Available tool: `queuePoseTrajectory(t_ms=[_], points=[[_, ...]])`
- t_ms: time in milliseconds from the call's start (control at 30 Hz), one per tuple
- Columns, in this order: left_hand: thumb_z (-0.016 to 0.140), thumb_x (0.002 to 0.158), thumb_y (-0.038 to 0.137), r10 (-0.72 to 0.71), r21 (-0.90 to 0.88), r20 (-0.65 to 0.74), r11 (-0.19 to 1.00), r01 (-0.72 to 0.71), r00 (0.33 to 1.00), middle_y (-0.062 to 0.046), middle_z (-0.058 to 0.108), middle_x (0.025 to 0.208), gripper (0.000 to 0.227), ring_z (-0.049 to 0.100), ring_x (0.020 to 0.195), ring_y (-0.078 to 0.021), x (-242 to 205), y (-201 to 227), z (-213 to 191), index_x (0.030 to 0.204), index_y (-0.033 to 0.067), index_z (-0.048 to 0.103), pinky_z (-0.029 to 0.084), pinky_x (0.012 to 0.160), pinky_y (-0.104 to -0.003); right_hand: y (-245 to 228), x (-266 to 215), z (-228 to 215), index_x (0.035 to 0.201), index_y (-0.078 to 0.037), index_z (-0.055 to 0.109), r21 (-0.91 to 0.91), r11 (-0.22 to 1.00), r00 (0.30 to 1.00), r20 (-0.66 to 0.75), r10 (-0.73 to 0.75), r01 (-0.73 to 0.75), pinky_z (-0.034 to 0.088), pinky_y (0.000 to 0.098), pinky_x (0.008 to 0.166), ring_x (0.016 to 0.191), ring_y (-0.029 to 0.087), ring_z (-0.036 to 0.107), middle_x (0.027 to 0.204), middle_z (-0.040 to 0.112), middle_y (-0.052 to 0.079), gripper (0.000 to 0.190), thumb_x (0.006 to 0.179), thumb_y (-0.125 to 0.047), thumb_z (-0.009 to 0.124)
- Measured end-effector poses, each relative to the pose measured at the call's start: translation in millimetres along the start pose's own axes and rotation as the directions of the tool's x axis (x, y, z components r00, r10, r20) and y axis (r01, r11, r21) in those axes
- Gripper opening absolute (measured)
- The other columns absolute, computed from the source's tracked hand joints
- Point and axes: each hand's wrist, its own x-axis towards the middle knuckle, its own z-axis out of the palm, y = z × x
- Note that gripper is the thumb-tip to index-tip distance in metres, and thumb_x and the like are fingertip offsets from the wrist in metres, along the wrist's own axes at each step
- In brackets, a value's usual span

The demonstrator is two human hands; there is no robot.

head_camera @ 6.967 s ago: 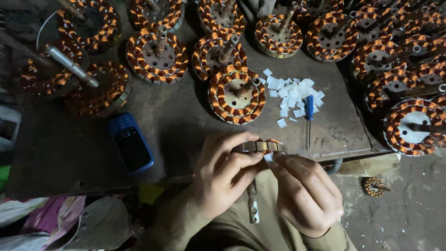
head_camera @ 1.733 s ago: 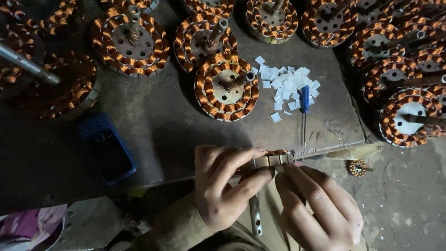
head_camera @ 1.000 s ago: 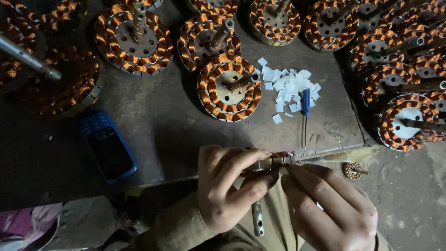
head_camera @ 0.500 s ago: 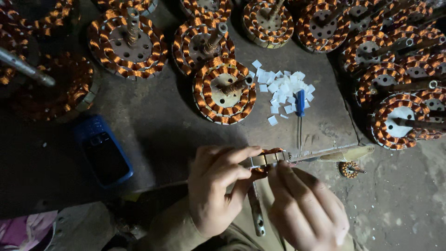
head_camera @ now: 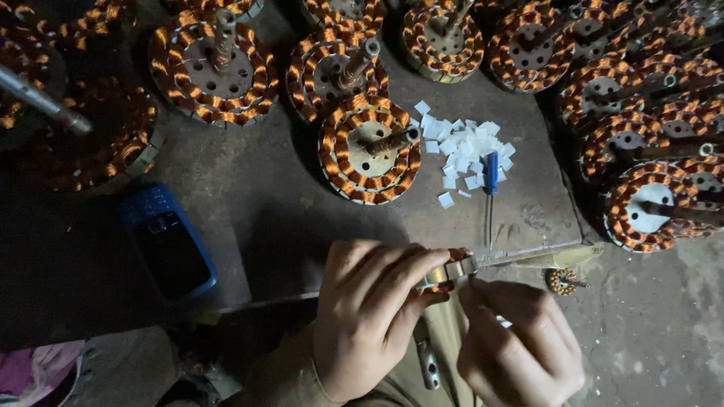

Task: The person is assembling a motor stator by inserting small white insulating pieces into the copper windings. They use a blue-handled screwdriver to push the pieces into place and their hands to adjust the component. The task involves repetitive insertion of these pieces into the slots of the stator.

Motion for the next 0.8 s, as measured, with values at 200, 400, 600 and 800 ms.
queuePoseTrajectory(t_ms=[200, 400, 600, 800], points=[[0.077, 0.092, 0.015, 0.029, -0.069, -0.025, 0.997, -0.031, 0.999, -0.004, 0.07, 0.11, 0.035, 0.062, 0.098, -0.0246, 5.5, -8.5, -3.5, 0.124, 0.0102, 0.067, 0.047, 0.09, -0.041, 4.1, -0.5, 9.4, 0.094, 0.007, 0.071, 0.011, 0.999, 0.998, -0.039, -0.039, 0.039, 0.057, 0.0357, 0.068, 0.075, 0.03, 0.069, 0.086, 0.068, 0.019, 0.042, 0.053, 0.004, 0.068], [0.089, 0.077, 0.039, 0.021, -0.08, -0.069, 0.996, -0.027, 0.997, -0.001, 0.069, 0.106, 0.055, 0.065, 0.096, -0.022, 7.5, -14.4, -12.1, 0.118, 0.0092, 0.066, 0.045, 0.088, -0.039, -4.7, -13.7, 27.5, 0.116, -0.002, 0.062, 0.361, 0.896, 0.945, -0.098, 0.312, -0.259, 0.054, 0.0372, 0.102, 0.12, 0.027, 0.063, 0.123, 0.061, 0.019, 0.032, 0.09, -0.014, 0.076], [0.091, 0.077, 0.038, 0.047, -0.044, -0.072, 0.998, -0.05, 0.996, 0.001, 0.072, 0.105, 0.05, 0.064, 0.094, -0.0188, -0.9, -16.9, -11.7, 0.113, 0.0109, 0.07, 0.043, 0.09, -0.038, -13.1, -47.1, 52.6, 0.147, 0.005, 0.048, 0.853, 0.292, 0.81, 0.225, 0.542, -0.433, 0.042, 0.0399, 0.116, 0.137, 0.027, 0.053, 0.143, 0.051, 0.018, 0.086, 0.096, -0.062, 0.068], [0.091, 0.077, 0.041, 0.047, -0.063, -0.067, 0.997, -0.051, 0.997, 0.004, 0.071, 0.102, 0.048, 0.063, 0.092, -0.0164, -11.5, -13.7, -9.9, 0.112, 0.0135, 0.072, 0.046, 0.088, -0.035, -9.2, -67.1, 62.3, 0.134, 0.0, 0.06, 0.691, 0.601, 0.872, 0.087, 0.482, -0.401, 0.048, 0.0344, 0.102, 0.113, 0.022, 0.058, 0.121, 0.061, 0.012, 0.067, 0.096, -0.054, 0.074]])
